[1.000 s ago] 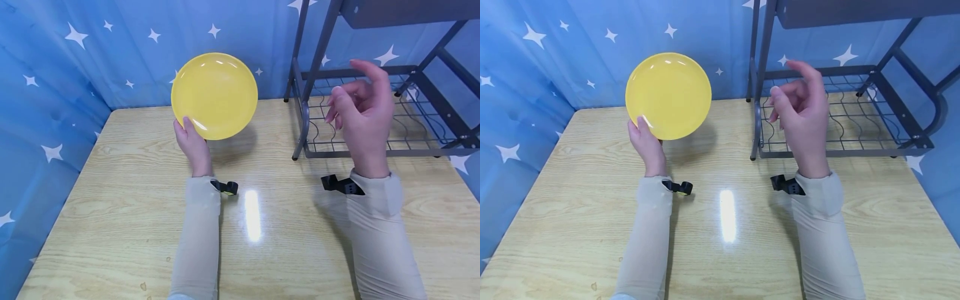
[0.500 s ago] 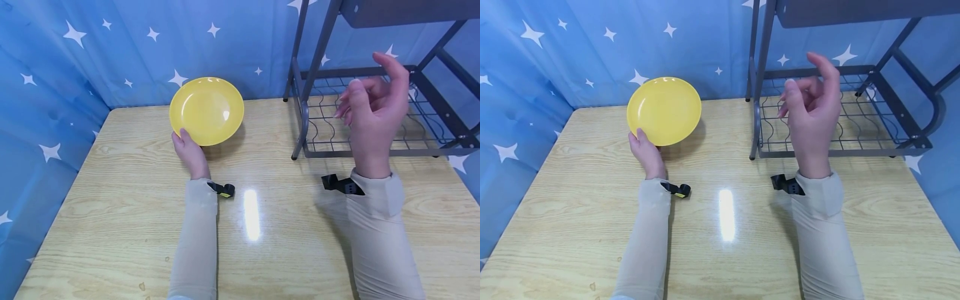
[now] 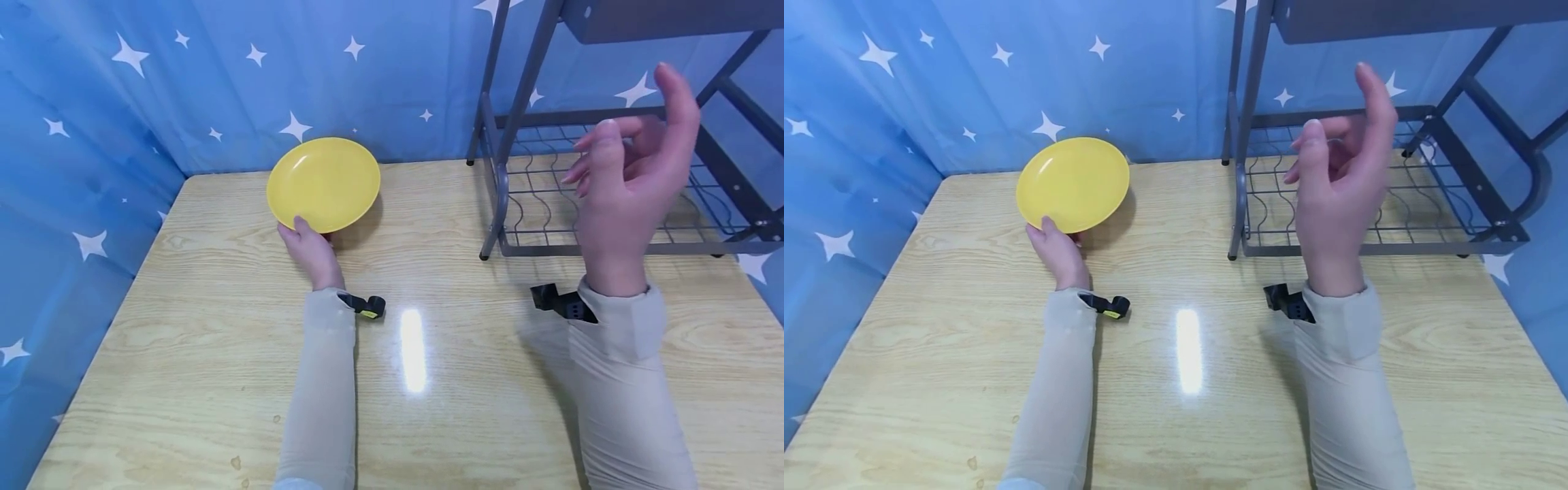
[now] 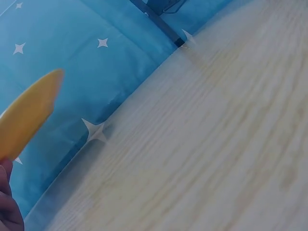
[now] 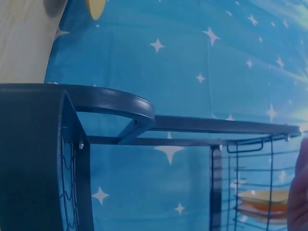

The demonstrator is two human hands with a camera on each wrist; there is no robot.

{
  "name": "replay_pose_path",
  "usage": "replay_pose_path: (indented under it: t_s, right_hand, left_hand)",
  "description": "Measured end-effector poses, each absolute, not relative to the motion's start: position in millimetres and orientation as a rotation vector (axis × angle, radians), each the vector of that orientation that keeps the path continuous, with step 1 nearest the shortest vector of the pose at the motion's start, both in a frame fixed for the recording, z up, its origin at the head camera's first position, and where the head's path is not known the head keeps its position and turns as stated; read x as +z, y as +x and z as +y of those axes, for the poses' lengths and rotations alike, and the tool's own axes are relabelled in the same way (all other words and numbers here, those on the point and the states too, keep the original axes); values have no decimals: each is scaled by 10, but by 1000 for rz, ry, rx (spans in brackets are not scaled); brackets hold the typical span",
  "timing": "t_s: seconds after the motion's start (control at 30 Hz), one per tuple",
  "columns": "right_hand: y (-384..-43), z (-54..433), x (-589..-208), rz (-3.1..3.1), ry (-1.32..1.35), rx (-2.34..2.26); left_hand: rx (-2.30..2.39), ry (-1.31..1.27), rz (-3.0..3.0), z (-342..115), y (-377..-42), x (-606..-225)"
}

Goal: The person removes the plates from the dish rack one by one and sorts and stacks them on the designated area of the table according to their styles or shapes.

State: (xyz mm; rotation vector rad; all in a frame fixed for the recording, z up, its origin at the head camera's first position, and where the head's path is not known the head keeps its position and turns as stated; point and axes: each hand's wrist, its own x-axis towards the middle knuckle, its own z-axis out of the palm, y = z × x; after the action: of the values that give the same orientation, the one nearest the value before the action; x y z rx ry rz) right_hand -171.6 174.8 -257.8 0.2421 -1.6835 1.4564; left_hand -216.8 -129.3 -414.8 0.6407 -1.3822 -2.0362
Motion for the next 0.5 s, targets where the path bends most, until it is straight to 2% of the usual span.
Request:
replay_pose_path:
  t_s: [0.5]
  right_hand:
    - [-1918, 2031, -2316, -1711, 147, 1244]
  left_hand:
    - [-2061, 694, -1385, -1273, -2191, -4222]
